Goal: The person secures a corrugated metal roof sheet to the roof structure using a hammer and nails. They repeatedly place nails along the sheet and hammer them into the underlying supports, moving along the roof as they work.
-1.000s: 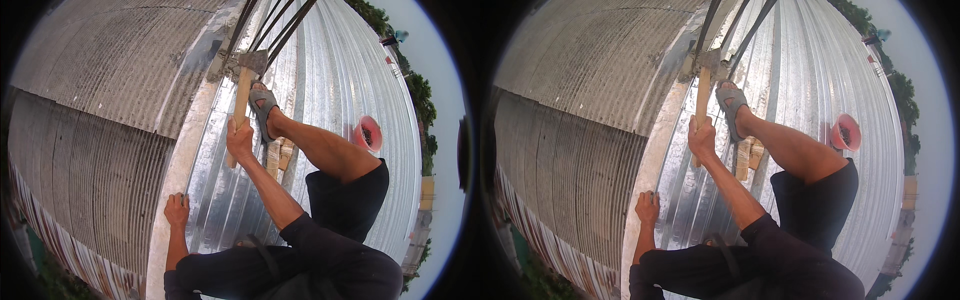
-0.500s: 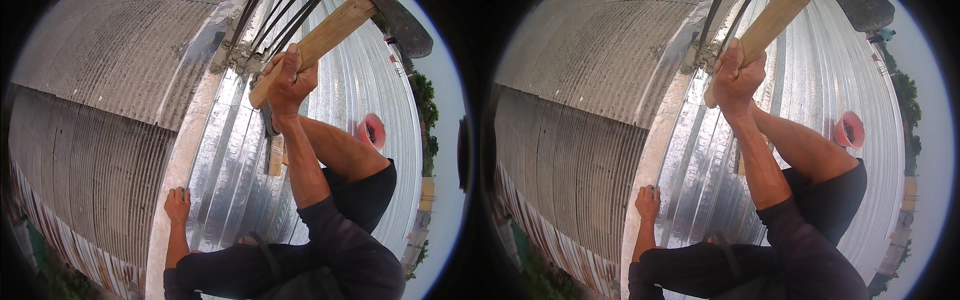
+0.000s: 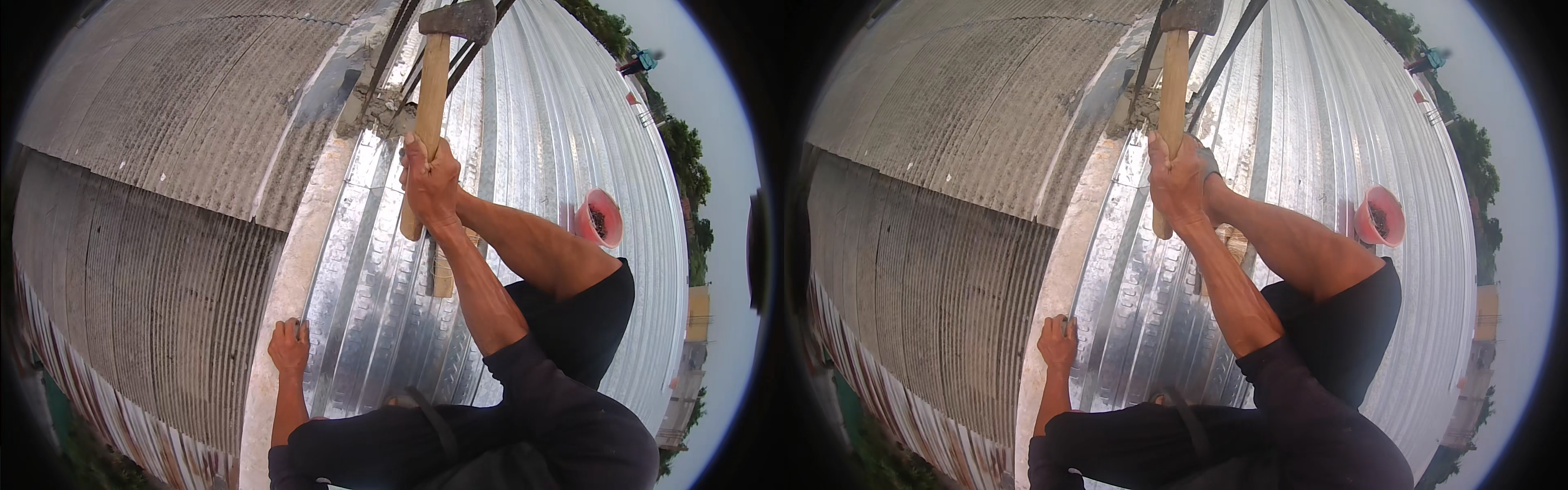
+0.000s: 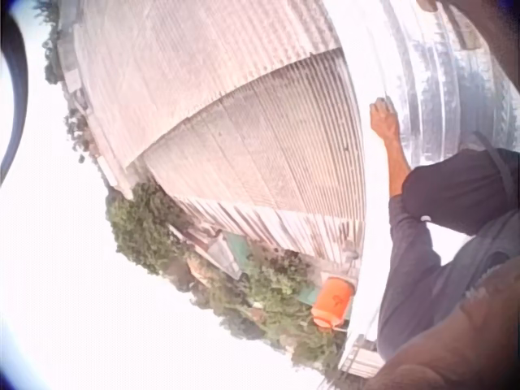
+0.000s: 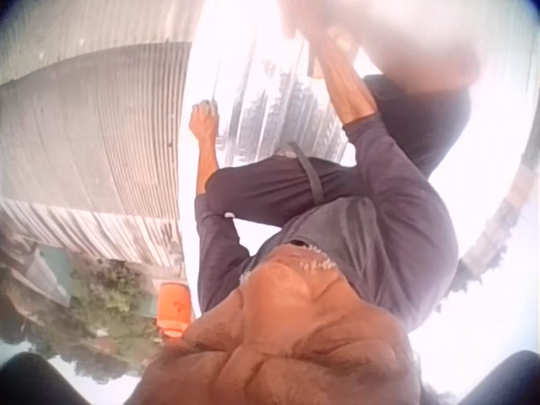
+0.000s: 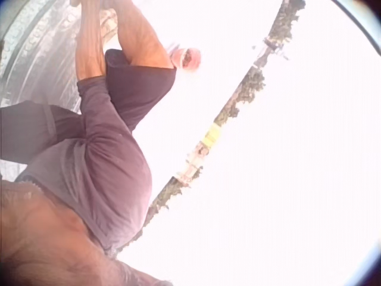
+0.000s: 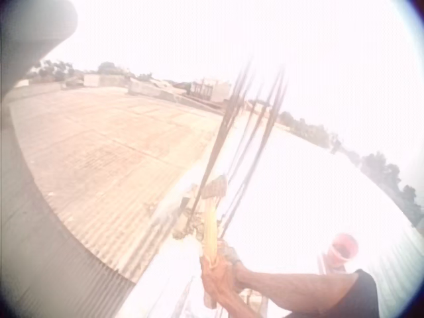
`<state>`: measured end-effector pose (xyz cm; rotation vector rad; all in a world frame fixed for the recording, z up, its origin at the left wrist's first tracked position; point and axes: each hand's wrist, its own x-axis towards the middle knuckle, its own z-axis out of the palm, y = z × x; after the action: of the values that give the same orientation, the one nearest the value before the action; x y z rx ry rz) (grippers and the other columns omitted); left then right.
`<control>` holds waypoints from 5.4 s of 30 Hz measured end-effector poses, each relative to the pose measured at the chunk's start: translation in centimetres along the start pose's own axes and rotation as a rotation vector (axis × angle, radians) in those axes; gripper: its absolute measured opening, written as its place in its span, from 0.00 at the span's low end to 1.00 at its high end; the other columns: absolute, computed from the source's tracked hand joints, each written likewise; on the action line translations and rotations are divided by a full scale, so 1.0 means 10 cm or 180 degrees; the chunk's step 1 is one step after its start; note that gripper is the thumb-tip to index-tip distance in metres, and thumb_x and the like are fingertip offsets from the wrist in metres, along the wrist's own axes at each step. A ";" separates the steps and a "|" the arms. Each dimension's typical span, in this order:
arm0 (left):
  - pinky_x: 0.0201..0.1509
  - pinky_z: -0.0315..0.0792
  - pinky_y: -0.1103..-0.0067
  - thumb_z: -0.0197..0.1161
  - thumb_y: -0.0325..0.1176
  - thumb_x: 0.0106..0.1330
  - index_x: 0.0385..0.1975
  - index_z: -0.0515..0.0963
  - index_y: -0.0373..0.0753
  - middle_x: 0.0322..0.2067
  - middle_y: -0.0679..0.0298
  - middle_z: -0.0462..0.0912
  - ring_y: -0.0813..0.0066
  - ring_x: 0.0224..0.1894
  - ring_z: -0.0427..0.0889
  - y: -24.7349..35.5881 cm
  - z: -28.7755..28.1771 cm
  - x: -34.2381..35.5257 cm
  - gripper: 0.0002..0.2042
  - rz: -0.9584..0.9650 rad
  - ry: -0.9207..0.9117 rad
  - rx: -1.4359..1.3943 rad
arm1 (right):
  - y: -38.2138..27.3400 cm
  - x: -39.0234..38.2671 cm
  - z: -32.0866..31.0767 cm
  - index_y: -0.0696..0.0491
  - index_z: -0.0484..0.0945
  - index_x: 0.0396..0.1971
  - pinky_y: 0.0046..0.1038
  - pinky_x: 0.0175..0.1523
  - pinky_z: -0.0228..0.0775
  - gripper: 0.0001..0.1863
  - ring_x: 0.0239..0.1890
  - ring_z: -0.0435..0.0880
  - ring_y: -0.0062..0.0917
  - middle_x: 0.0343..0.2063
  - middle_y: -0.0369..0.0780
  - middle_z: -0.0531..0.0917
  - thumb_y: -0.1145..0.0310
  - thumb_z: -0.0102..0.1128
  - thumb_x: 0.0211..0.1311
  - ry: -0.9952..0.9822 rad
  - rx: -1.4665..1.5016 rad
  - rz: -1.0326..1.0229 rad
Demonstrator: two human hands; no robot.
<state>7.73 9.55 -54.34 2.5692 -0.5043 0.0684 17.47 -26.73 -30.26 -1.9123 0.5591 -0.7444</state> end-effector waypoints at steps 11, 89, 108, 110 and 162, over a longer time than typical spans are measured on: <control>0.32 0.77 0.63 0.73 0.41 0.62 0.39 0.80 0.44 0.31 0.60 0.77 0.56 0.32 0.82 0.12 0.05 0.03 0.12 0.0086 0.0055 0.0132 | 1.22 -0.75 0.64 0.72 0.79 0.33 0.44 0.38 0.80 0.27 0.30 0.89 0.49 0.25 0.57 0.85 0.55 0.55 0.69 -0.1002 -0.1338 0.1759; 0.30 0.76 0.62 0.73 0.39 0.62 0.38 0.79 0.43 0.31 0.59 0.76 0.54 0.30 0.81 0.03 -0.01 0.01 0.12 0.0119 0.0107 -0.0030 | 0.38 -0.12 0.08 0.59 0.74 0.32 0.26 0.23 0.72 0.20 0.18 0.79 0.21 0.20 0.37 0.79 0.56 0.57 0.75 0.0046 -0.0182 0.0392; 0.32 0.76 0.61 0.73 0.40 0.63 0.38 0.80 0.43 0.32 0.58 0.78 0.53 0.31 0.82 0.19 0.09 0.03 0.12 -0.0013 -0.0051 -0.0196 | 0.05 0.06 0.00 0.61 0.73 0.36 0.25 0.22 0.71 0.22 0.17 0.79 0.19 0.17 0.37 0.78 0.53 0.59 0.75 0.0513 -0.0222 -0.0300; 0.32 0.76 0.61 0.73 0.39 0.63 0.39 0.80 0.43 0.32 0.59 0.78 0.53 0.31 0.82 0.01 -0.03 0.04 0.11 -0.0065 -0.0018 -0.0043 | -0.16 0.11 0.18 0.59 0.70 0.35 0.22 0.21 0.70 0.19 0.16 0.77 0.18 0.18 0.36 0.78 0.57 0.56 0.78 0.0857 0.0833 -0.0617; 0.39 0.77 0.62 0.70 0.46 0.64 0.40 0.81 0.43 0.34 0.58 0.79 0.56 0.35 0.83 0.06 0.00 -0.08 0.15 -0.0356 -0.0009 0.0426 | 0.21 -2.08 0.26 0.68 0.80 0.35 0.43 0.37 0.76 0.26 0.29 0.86 0.46 0.24 0.54 0.84 0.53 0.63 0.67 -0.2388 -0.1022 0.0892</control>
<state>6.75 9.31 -54.17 2.7235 -0.3672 0.0611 4.50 -12.29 -38.41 -2.1556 0.4619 0.2717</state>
